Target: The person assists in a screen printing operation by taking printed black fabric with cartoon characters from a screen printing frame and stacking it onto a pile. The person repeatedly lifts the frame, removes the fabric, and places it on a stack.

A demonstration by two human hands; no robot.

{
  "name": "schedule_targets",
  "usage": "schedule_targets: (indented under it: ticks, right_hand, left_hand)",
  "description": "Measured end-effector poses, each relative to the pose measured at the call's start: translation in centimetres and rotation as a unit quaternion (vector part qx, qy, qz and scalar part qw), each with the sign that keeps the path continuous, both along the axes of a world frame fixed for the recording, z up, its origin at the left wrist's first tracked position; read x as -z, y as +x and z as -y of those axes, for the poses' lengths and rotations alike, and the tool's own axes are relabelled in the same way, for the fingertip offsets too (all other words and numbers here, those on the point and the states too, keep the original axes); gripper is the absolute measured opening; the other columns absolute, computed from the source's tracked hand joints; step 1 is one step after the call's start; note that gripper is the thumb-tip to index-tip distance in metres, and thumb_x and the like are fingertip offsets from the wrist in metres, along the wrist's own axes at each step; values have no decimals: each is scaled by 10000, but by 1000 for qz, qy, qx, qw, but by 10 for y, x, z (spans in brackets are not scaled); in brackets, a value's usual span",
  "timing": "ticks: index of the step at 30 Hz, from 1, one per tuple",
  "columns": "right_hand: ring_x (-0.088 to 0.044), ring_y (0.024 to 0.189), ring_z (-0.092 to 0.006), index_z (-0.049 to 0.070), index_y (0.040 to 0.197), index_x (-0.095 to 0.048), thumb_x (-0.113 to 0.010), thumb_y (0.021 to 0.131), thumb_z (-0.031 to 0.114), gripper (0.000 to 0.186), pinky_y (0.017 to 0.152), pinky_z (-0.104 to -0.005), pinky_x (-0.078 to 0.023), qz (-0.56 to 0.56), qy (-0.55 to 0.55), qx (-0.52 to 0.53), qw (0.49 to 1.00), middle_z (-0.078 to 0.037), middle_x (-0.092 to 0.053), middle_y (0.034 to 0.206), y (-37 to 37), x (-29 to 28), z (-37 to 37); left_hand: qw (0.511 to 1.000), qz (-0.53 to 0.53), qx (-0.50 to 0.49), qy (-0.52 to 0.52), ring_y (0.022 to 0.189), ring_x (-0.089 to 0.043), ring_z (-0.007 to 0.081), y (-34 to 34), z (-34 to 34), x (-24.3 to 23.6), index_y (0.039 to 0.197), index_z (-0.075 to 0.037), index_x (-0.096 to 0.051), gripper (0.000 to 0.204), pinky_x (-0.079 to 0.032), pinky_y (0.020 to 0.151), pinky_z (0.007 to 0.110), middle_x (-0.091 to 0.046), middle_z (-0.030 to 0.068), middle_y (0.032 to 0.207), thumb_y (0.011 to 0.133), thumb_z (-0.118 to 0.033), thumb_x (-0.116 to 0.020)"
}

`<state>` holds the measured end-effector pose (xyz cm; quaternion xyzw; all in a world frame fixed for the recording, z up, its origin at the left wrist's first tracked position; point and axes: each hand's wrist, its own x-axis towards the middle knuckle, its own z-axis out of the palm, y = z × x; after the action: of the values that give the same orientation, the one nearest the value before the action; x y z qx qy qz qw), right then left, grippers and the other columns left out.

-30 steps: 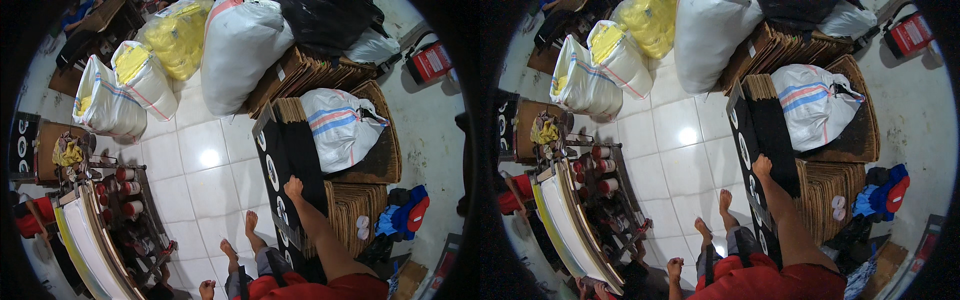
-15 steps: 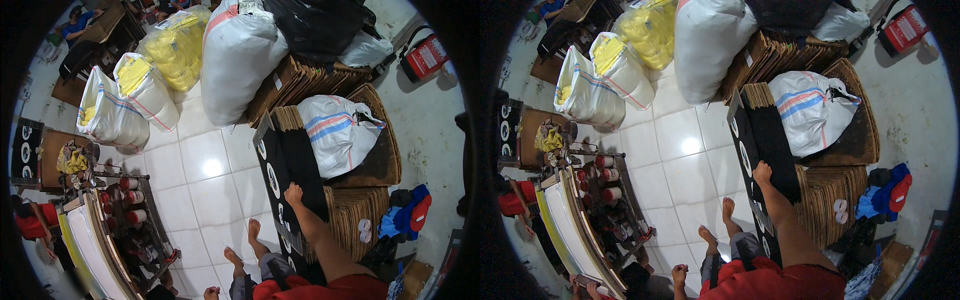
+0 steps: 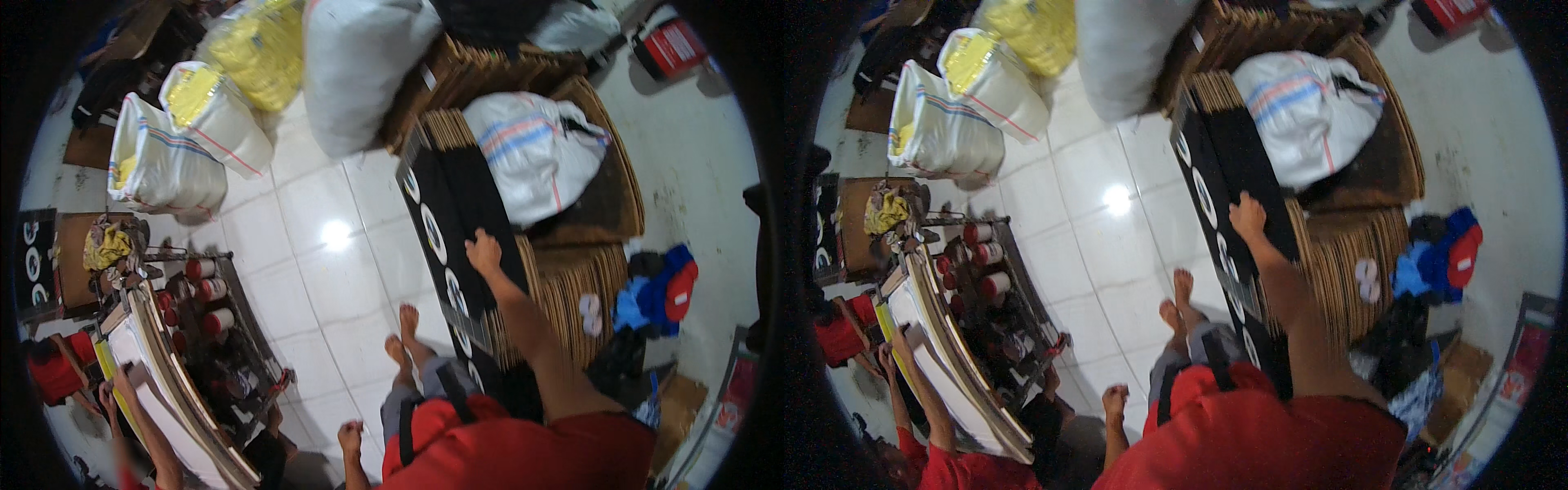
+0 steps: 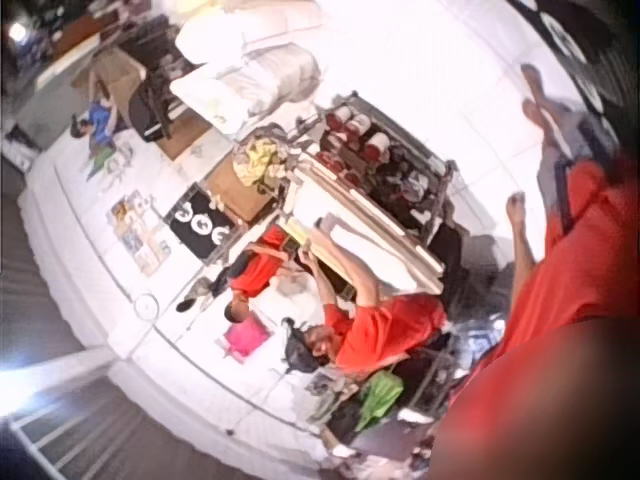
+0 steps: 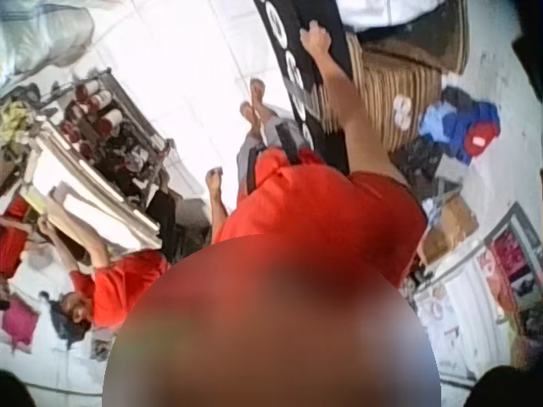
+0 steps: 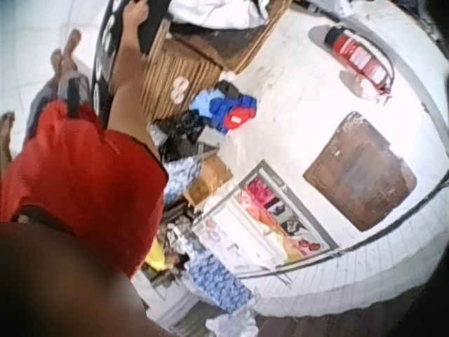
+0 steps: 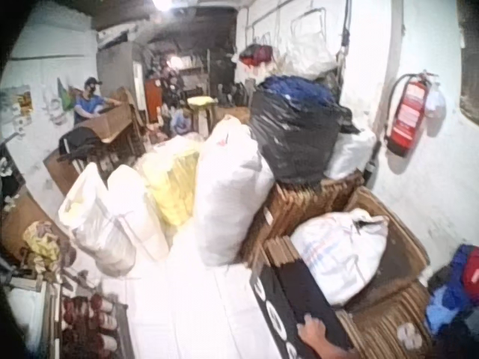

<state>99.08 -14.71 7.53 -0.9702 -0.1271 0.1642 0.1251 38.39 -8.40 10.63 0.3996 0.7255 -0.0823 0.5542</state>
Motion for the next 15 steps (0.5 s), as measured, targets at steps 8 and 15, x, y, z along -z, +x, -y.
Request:
schedule_targets:
  ticks: [8,15]
  right_hand:
    - [-612,773,-335,22,915,-577,-667,709,146,257,710,-387,-479,-18,4,79,997,-171,-627,781,-75,-33,117]
    - [-601,702,-305,34,747,-577,-636,704,116,110,639,-392,-460,-91,-95,60,989,-140,-605,705,-162,-33,192]
  left_hand:
    - [998,43,30,-32,660,-555,115,3,-24,-8,898,-42,-570,220,-401,567,241,-586,19,746,772,-198,-660]
    - [995,23,66,-68,614,-548,102,-50,-37,-2,842,-71,-562,171,-380,530,231,-578,5,699,760,-184,-661]
